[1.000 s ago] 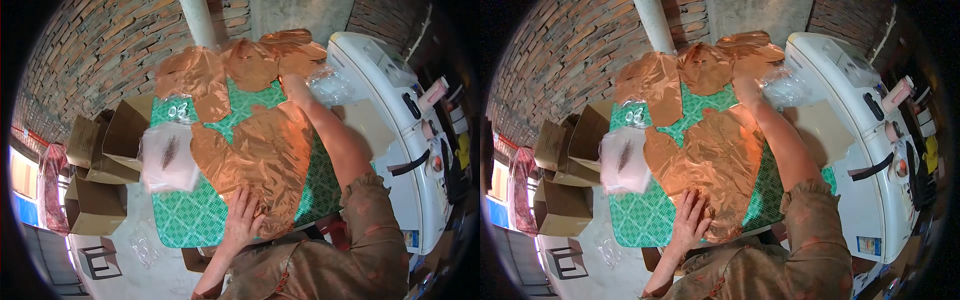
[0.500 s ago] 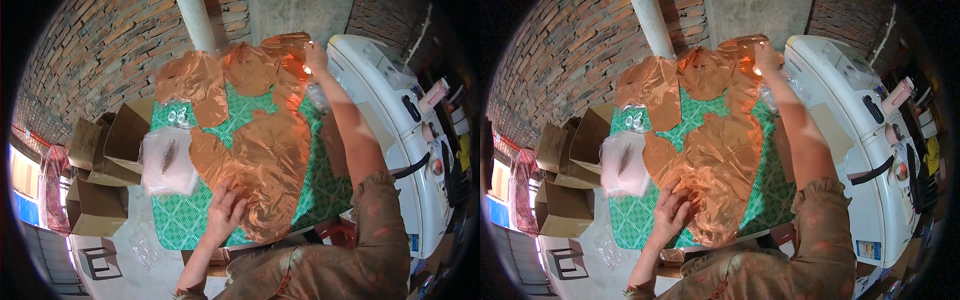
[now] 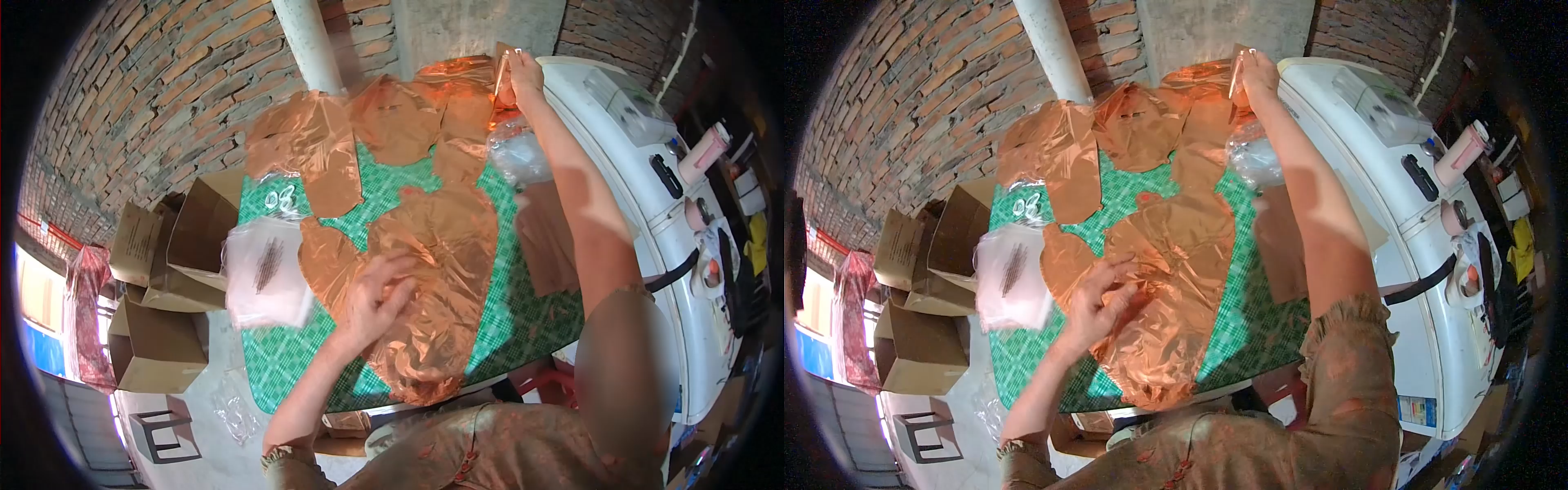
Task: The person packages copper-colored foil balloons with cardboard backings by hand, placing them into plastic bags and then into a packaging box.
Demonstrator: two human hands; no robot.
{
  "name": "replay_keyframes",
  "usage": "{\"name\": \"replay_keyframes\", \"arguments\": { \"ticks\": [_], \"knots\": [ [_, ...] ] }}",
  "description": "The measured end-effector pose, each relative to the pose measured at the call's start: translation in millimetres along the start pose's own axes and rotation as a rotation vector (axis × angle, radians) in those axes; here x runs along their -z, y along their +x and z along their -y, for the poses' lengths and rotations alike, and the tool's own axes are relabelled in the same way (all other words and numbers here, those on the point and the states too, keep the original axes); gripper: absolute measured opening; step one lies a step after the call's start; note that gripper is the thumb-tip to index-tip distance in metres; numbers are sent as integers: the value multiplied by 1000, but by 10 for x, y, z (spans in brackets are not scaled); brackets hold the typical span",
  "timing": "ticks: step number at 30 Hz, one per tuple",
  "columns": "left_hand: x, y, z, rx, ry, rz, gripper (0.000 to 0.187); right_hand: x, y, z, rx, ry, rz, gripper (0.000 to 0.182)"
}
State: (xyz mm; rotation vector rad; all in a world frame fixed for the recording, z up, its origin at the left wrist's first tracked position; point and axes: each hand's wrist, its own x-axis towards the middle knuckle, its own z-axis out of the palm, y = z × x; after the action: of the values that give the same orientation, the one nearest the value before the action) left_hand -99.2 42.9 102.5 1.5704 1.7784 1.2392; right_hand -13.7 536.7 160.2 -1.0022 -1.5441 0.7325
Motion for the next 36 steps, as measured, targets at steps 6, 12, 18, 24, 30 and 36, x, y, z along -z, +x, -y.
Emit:
{"name": "replay_keyframes", "arguments": {
  "ticks": [6,12,18,24,30,36],
  "knots": [
    [-8,1042,161,169,-388,91,51,-35,-308,171,357,-15,149,29],
    [-354,2224,83,296,-780,34,68,-38,-854,71,427,-230,524,22],
    [-691,2744,510,304,-1101,70,38,-87,-1330,7,366,-237,968,24],
    [-782,2847,1071,490,-846,-267,16,55,-1264,73,328,-261,994,36],
    [-823,2918,1139,489,-677,-411,18,11,-770,-325,-7,-334,1007,24],
    [-876,3005,1119,396,-550,-629,31,-96,-759,-560,285,-551,1140,48]
  ]
}}
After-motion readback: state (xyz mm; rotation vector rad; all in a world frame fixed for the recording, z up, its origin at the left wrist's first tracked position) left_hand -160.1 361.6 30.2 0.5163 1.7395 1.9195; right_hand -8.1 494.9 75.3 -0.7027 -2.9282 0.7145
